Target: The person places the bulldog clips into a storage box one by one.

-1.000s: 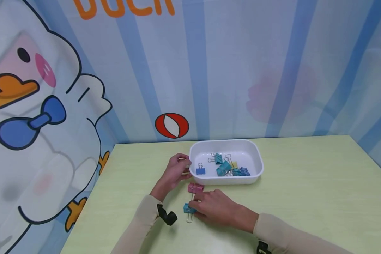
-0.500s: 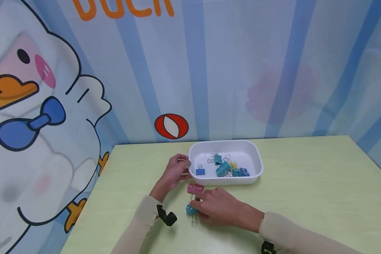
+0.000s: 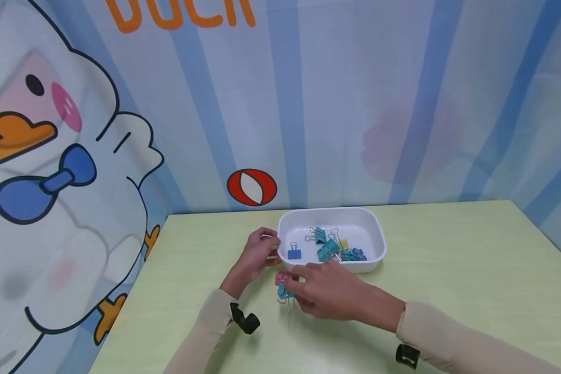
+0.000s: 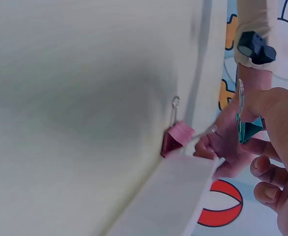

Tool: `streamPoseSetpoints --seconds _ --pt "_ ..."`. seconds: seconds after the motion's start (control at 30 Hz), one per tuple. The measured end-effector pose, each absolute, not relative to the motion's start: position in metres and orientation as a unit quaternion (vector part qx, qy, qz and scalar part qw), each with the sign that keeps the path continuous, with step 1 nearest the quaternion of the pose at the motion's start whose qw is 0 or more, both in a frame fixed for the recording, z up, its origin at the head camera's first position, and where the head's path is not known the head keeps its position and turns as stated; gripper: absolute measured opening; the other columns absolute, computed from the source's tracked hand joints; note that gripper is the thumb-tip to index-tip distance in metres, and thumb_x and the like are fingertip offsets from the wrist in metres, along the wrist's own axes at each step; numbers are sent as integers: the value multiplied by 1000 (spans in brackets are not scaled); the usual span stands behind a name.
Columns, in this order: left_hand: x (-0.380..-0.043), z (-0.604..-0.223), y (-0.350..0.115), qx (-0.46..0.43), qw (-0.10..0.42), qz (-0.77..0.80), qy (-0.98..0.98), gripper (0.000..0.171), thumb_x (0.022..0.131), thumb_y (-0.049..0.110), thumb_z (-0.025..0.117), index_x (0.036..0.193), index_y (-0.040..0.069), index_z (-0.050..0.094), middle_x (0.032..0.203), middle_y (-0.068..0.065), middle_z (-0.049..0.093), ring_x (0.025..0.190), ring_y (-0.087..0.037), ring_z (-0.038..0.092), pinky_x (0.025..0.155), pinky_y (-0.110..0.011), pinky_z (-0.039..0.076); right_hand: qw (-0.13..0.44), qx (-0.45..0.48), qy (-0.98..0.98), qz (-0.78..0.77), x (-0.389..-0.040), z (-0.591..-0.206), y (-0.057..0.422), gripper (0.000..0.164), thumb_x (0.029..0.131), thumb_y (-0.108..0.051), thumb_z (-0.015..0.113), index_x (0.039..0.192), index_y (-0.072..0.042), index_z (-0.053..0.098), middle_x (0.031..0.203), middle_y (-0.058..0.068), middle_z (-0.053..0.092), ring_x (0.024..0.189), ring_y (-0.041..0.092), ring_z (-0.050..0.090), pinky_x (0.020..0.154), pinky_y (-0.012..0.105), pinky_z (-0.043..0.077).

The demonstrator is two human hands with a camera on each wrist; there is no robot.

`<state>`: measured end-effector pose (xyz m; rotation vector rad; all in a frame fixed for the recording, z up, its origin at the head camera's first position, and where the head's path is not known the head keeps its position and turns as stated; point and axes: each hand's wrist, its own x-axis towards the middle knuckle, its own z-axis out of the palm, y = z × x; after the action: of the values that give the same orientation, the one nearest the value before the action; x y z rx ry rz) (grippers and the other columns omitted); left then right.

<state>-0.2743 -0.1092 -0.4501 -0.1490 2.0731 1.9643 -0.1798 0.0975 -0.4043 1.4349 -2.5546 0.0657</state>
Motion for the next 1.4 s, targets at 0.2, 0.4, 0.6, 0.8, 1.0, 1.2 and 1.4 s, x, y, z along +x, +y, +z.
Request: streamPoseSetpoints --seconds 0.2,0.4,0.6,0.8,1.0,1.2,1.4 --pt "-274 -451 -111 -39 138 690 710 31 103 12 56 130 0 49 119 -21 62 87 -26 67 69 -28 59 193 481 -856 4 -191 -389 107 30 90 -31 78 117 -21 68 106 1 69 82 16 70 55 28 53" --pt "-274 -452 -110 -43 139 684 715 30 103 15 58 130 3 49 120 -19 61 91 -26 66 72 -29 60 230 462 -856 28 -202 -370 117 31 86 -28 82 113 -19 69 104 4 71 77 17 70 54 31 55" --pt "-276 -453 -109 -48 135 679 720 31 102 15 58 130 3 50 121 -19 61 93 -28 66 72 -30 60 223 432 -873 43 -213 -354 125 33 88 -30 82 117 -17 72 109 6 72 76 17 70 54 27 54" --pt "-277 -454 -108 -54 136 675 723 31 103 15 57 131 3 50 122 -19 61 96 -29 65 72 -28 59 212 401 -890 47 -225 -343 131 37 89 -29 81 122 -15 72 111 9 72 76 19 71 53 26 54" --pt "-278 -454 -108 -59 140 675 722 31 103 15 57 131 3 51 124 -19 60 99 -30 65 71 -27 59 197 366 -907 71 -235 -337 133 40 92 -32 79 126 -14 71 114 9 72 81 21 72 57 28 57" --pt "-276 -453 -108 -54 139 677 721 30 103 14 55 131 3 50 122 -19 61 93 -28 65 69 -27 58 222 356 -903 89 -236 -339 136 57 91 -48 77 135 -12 66 123 12 70 85 24 74 59 33 59" --pt "-276 -453 -109 -49 138 681 718 30 103 14 56 130 2 50 120 -19 61 90 -26 65 67 -27 58 229 378 -894 73 -228 -344 135 62 89 -55 75 133 -13 66 123 10 70 83 22 74 58 32 58"
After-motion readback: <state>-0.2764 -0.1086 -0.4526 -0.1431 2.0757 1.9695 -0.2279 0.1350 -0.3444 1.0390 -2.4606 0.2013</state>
